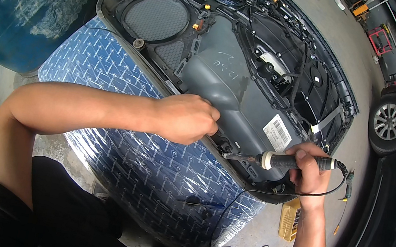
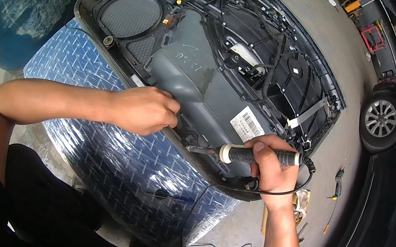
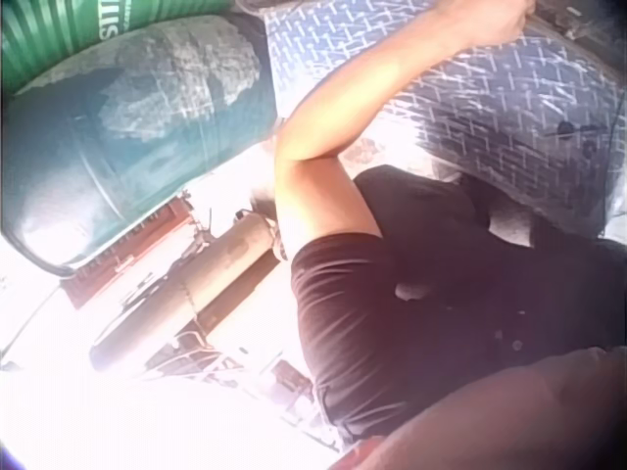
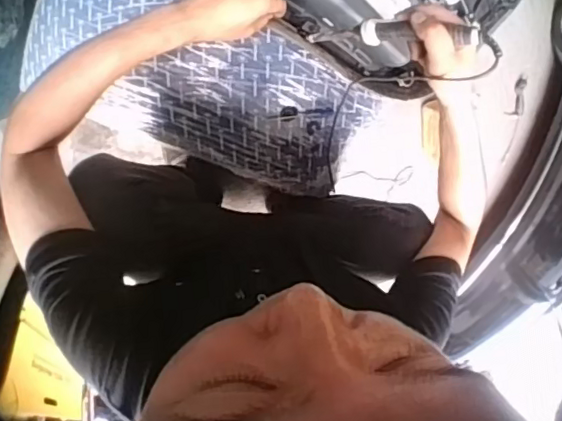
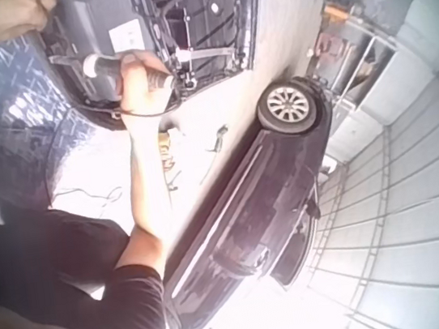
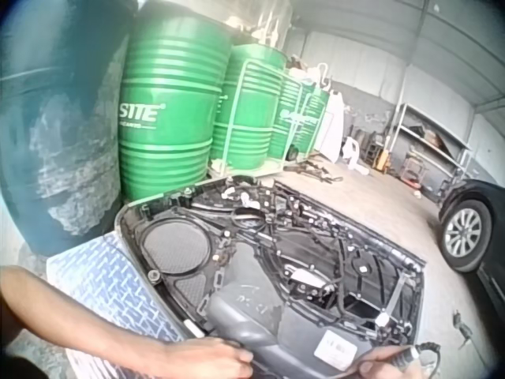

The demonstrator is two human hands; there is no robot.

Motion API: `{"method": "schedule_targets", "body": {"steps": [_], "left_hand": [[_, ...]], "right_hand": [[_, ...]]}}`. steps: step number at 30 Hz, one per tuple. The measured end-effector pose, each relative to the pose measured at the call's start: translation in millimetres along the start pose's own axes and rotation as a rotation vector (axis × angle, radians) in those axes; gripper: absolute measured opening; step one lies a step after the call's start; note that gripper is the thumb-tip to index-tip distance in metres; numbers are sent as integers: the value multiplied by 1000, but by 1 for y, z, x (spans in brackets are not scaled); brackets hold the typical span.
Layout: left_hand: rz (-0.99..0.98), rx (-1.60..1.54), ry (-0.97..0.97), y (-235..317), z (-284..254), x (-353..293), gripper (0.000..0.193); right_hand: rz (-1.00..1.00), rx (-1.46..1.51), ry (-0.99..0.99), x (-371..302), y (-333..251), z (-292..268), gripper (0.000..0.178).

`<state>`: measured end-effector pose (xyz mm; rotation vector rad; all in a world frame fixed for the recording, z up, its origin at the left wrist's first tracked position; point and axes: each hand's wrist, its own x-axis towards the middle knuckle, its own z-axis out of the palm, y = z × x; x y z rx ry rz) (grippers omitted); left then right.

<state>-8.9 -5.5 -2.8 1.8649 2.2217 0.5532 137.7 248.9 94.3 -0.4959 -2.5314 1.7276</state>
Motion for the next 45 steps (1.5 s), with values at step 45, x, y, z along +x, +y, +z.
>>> {"method": "schedule_targets", "body": {"steps": [45], "left_hand": [[3,-103,-5,14,-18,11,14]], "right_hand": [[-60,155,-79,-1,10,-27,25]]}}
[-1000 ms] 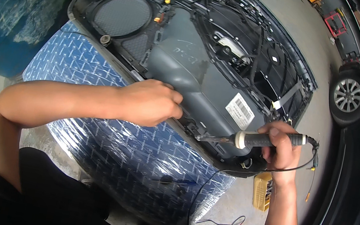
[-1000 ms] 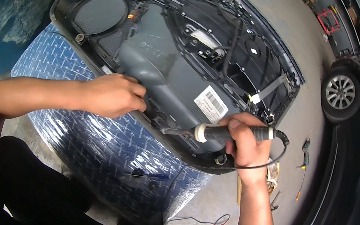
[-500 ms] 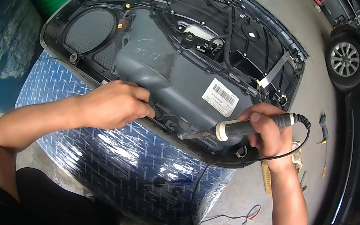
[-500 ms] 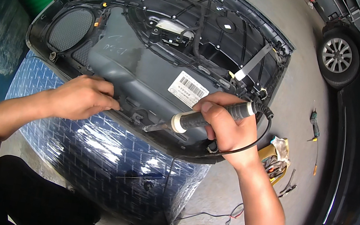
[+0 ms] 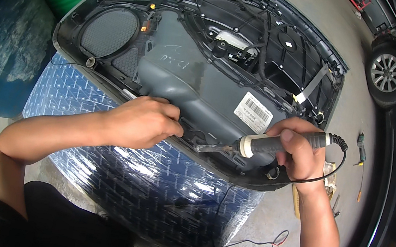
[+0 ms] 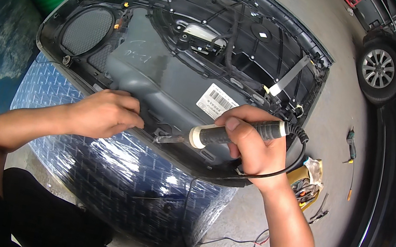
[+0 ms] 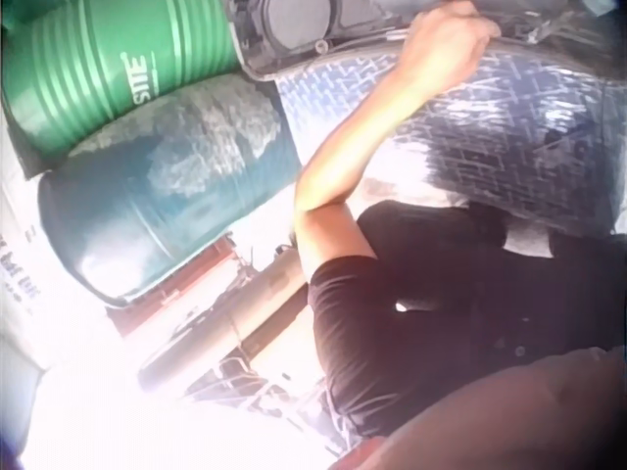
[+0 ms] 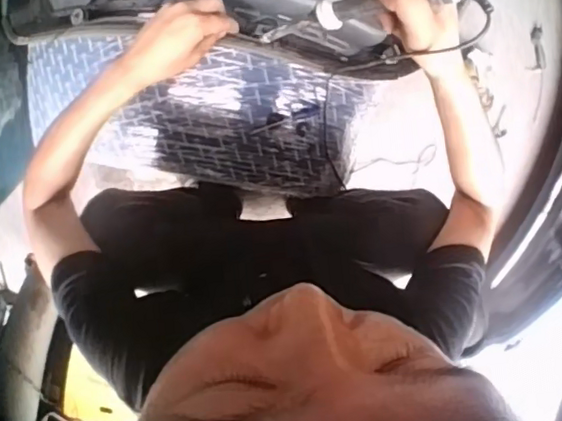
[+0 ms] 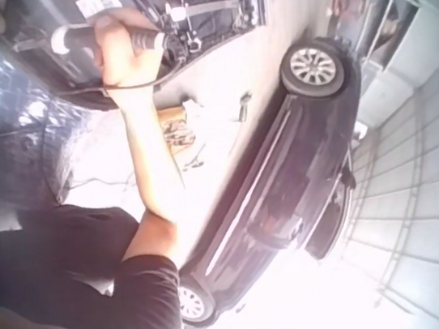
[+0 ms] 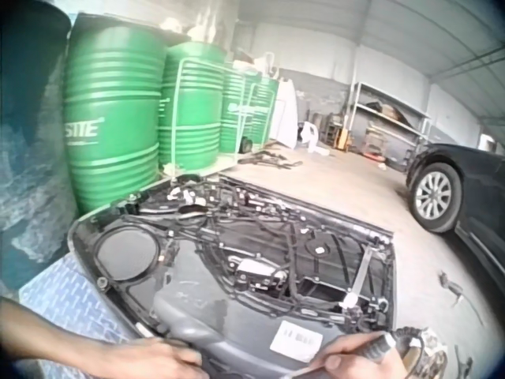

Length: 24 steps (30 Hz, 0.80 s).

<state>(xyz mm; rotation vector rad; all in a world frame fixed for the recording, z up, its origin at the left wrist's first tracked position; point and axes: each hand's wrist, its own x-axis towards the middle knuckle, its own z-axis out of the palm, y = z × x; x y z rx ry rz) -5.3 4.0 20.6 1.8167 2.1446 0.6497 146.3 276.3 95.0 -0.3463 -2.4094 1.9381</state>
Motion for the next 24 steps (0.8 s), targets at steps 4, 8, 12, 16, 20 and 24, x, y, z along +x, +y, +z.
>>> {"method": "schedule_targets", "body": {"steps": [4,8,12,16,20,24], "left_hand": [[-18,-33,14,-3,3,0,13],[7,-6,15,-5,4,-2,15],[7,29,18,-6,5,-3,13],[11,64,44,-7,9,-4,7],[27,63,83,-8,10,-5,8],[-16,86,1,-10,12,-6,14]], "right_hand": [[30,-5,-34,4,-1,3,24],[33,0,-39,7,-2,7,24],[7,6,-25,10,1,10,24],[13,-34,-26,11,0,10,25],[-15,-38,4,12,6,11,28],[-1,-46,39,11,10,14,31]]}}
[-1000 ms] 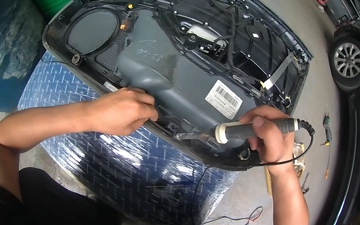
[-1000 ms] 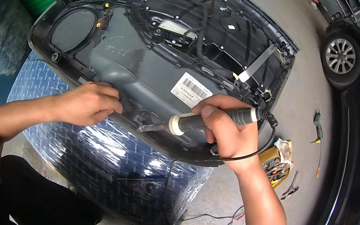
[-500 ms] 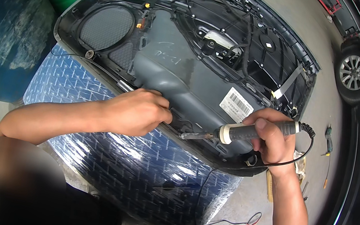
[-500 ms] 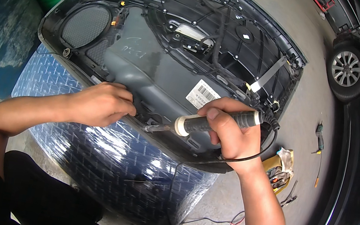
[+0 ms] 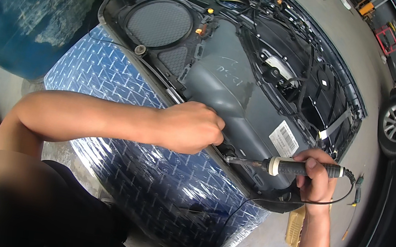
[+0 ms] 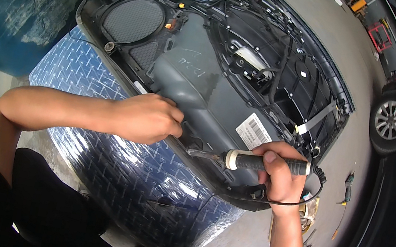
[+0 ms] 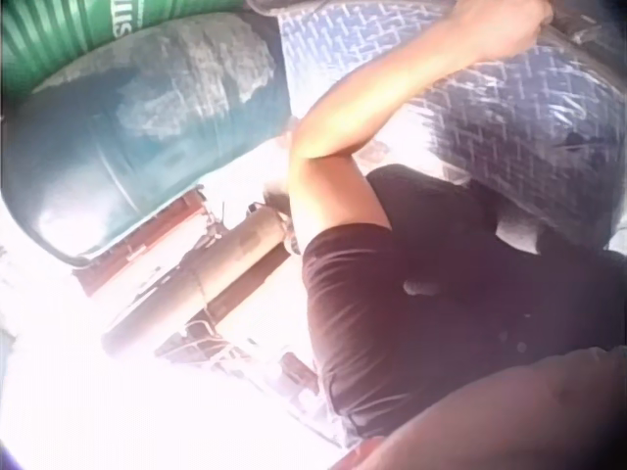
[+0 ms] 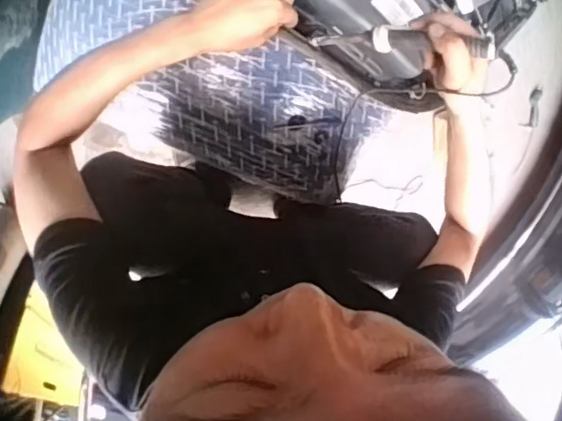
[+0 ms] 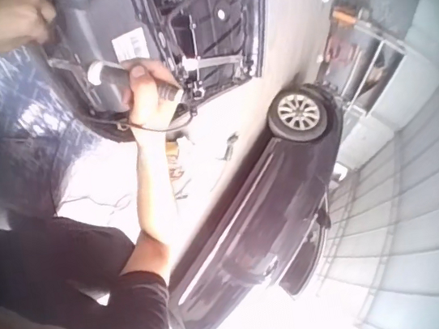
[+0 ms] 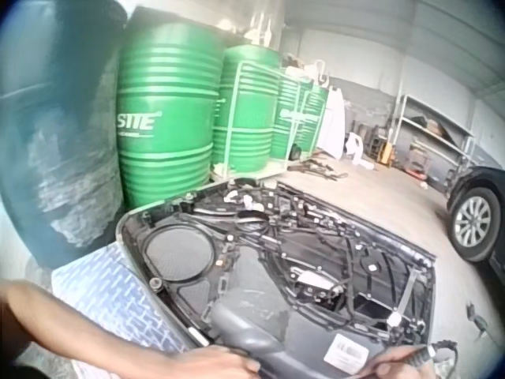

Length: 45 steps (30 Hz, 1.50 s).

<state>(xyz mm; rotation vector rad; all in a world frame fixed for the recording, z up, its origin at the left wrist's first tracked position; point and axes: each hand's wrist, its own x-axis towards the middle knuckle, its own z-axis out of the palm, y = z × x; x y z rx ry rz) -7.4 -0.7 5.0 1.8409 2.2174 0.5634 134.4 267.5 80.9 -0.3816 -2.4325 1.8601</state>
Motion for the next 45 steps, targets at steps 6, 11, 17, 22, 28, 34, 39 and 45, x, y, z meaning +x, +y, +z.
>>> {"method": "schedule_targets", "body": {"steps": [6,11,17,22,28,34,39,45], "left_hand": [[7,3,28,-1,5,0,10],[11,-9,78,0,8,0,9],[19,-25,104,-1,9,0,8],[-20,-14,45,0,10,1,10],[-10,1,60,0,11,1,10],[4,9,79,0,11,0,9],[46,39,93,1,8,0,7],[49,45,93,3,6,-1,7]], "right_hand": [[-15,-17,-24,2,-3,2,32],[-16,-27,-35,4,-4,2,32],[-27,-48,-55,7,-8,5,31],[-26,-59,-71,8,-10,5,30],[-52,-97,-127,11,-14,5,29],[-61,-124,-155,17,-19,9,27],[-66,-134,-187,24,-21,11,27],[-52,-142,-204,27,-23,10,27]]}}
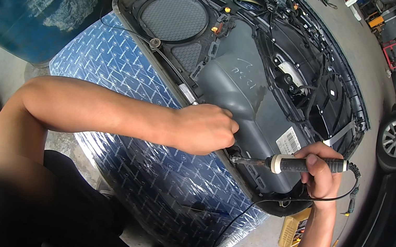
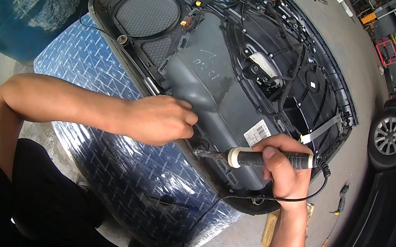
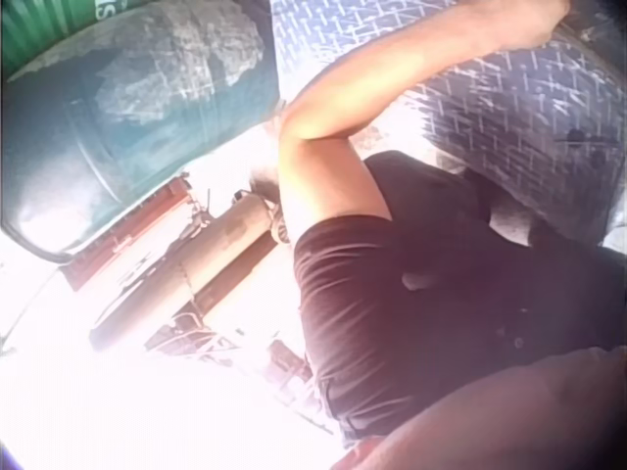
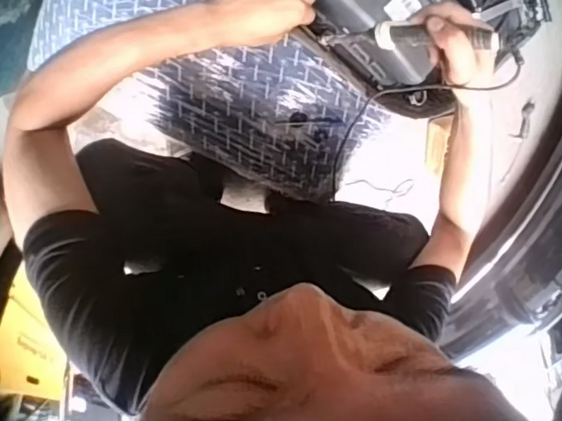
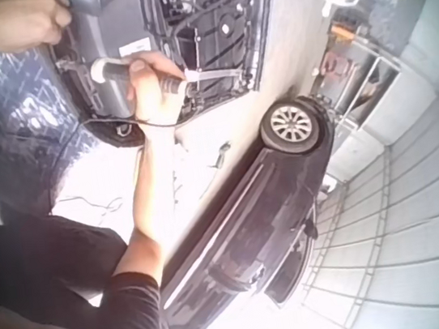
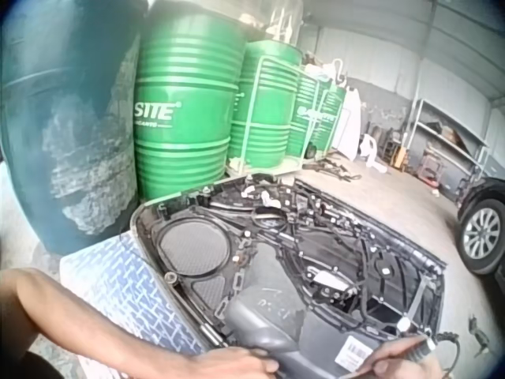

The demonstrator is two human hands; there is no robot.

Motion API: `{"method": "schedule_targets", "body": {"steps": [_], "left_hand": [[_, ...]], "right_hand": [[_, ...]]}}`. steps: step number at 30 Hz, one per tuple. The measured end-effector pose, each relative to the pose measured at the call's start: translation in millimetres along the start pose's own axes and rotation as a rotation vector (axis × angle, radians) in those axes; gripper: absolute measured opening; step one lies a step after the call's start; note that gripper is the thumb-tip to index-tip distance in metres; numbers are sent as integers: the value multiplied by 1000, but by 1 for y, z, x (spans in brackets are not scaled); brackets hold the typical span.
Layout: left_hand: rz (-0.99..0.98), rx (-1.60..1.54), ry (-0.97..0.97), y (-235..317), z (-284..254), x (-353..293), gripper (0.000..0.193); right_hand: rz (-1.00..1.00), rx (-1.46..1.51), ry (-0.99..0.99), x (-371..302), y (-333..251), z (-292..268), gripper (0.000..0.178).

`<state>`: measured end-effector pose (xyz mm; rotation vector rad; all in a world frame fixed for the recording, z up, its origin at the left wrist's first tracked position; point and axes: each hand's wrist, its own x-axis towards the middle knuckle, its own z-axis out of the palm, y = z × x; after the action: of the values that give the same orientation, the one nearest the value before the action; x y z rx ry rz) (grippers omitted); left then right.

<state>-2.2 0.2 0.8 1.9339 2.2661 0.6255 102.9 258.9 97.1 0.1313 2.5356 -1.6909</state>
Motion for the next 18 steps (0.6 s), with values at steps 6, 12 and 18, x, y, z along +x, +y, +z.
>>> {"method": "schedule_targets", "body": {"steps": [6,12,18], "left_hand": [[4,-21,21,-1,3,1,9],[10,-12,27,-1,4,1,9],[13,31,-11,-2,4,1,9]], "right_hand": [[-9,-10,-22,3,-4,3,26],[-5,-13,-31,5,-6,4,26],[-1,-27,-35,7,-9,6,23]]}}
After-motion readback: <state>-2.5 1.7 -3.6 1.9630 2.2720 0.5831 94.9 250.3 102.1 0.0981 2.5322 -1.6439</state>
